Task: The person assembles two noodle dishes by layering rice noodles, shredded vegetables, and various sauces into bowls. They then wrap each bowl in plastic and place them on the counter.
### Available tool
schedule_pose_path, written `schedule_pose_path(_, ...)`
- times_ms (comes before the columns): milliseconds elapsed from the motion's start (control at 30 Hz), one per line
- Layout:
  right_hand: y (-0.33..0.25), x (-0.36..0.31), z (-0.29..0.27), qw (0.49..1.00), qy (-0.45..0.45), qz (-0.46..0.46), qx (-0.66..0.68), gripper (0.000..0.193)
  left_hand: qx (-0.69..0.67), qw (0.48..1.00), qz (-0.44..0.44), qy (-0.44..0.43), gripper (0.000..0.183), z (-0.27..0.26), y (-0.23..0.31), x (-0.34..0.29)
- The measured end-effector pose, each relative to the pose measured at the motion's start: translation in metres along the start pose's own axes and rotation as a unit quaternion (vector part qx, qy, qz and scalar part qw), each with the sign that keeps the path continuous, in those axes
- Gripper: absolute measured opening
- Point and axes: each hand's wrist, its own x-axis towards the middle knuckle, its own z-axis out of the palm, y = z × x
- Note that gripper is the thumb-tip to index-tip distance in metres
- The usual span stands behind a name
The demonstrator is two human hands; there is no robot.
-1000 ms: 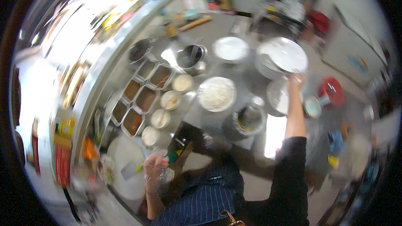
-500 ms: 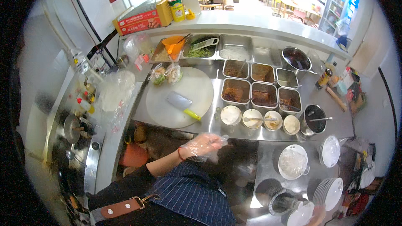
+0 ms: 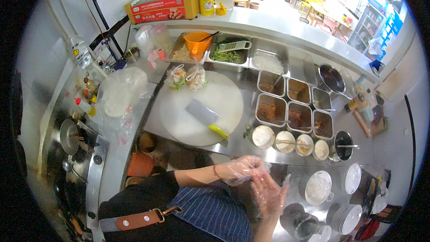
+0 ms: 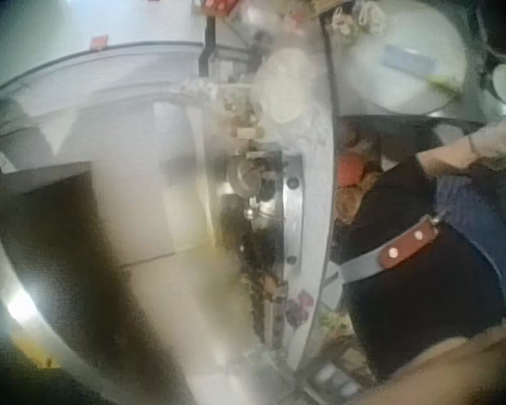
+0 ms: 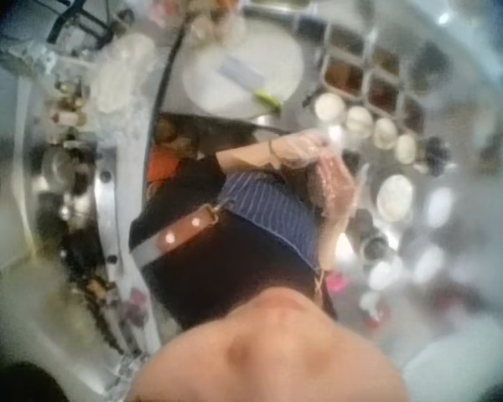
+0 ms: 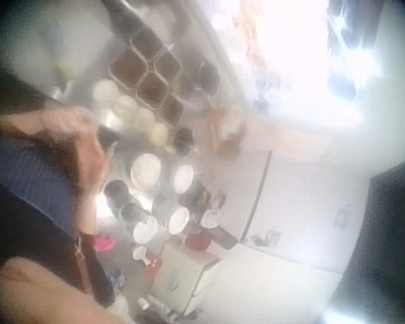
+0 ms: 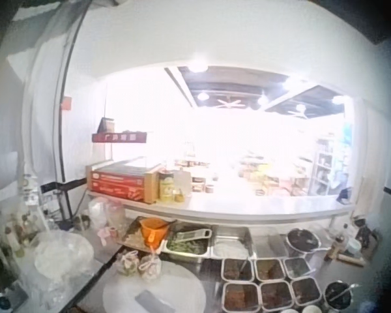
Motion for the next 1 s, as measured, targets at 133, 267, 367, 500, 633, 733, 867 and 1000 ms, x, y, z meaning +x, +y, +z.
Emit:
schedule_pose_path(133,0.050,0.069,0.029,0.995,0.024,0.097,0.028,0.084,0.118,0.985,0.008,0.123,0.024,-0.076,0.021,-0.043)
schedule_pose_path(267,0.097,0.131,0.058,0.983,0.026,0.179,0.023,0.086,0.146,0.960,0.055,0.233,0.015,-0.142,0.039,-0.089)
schedule_pose_path(367,0.122,0.166,0.084,0.975,-0.002,0.219,0.046,0.088,0.155,0.941,0.067,0.294,0.012,-0.195,0.069,-0.131)
schedule_pose_path(500,0.150,0.202,0.113,0.960,-0.024,0.254,0.115,0.088,0.032,0.915,0.077,0.394,0.018,-0.234,0.104,-0.177)
schedule_pose_path(633,0.167,0.225,0.127,0.956,-0.035,0.283,0.067,0.089,-0.079,0.943,0.098,0.307,0.010,-0.225,0.104,-0.175)
schedule_pose_path(733,0.169,0.233,0.130,0.955,-0.053,0.291,0.013,0.088,-0.094,0.951,0.057,0.290,0.009,-0.227,0.102,-0.176)
schedule_pose_path(867,0.164,0.232,0.131,0.954,-0.058,0.292,0.026,0.085,0.015,0.946,0.142,0.292,0.002,-0.236,0.099,-0.181)
schedule_pose_path(1000,0.155,0.233,0.126,0.958,-0.079,0.276,0.001,0.083,-0.159,0.865,0.160,0.448,0.012,-0.231,0.088,-0.162)
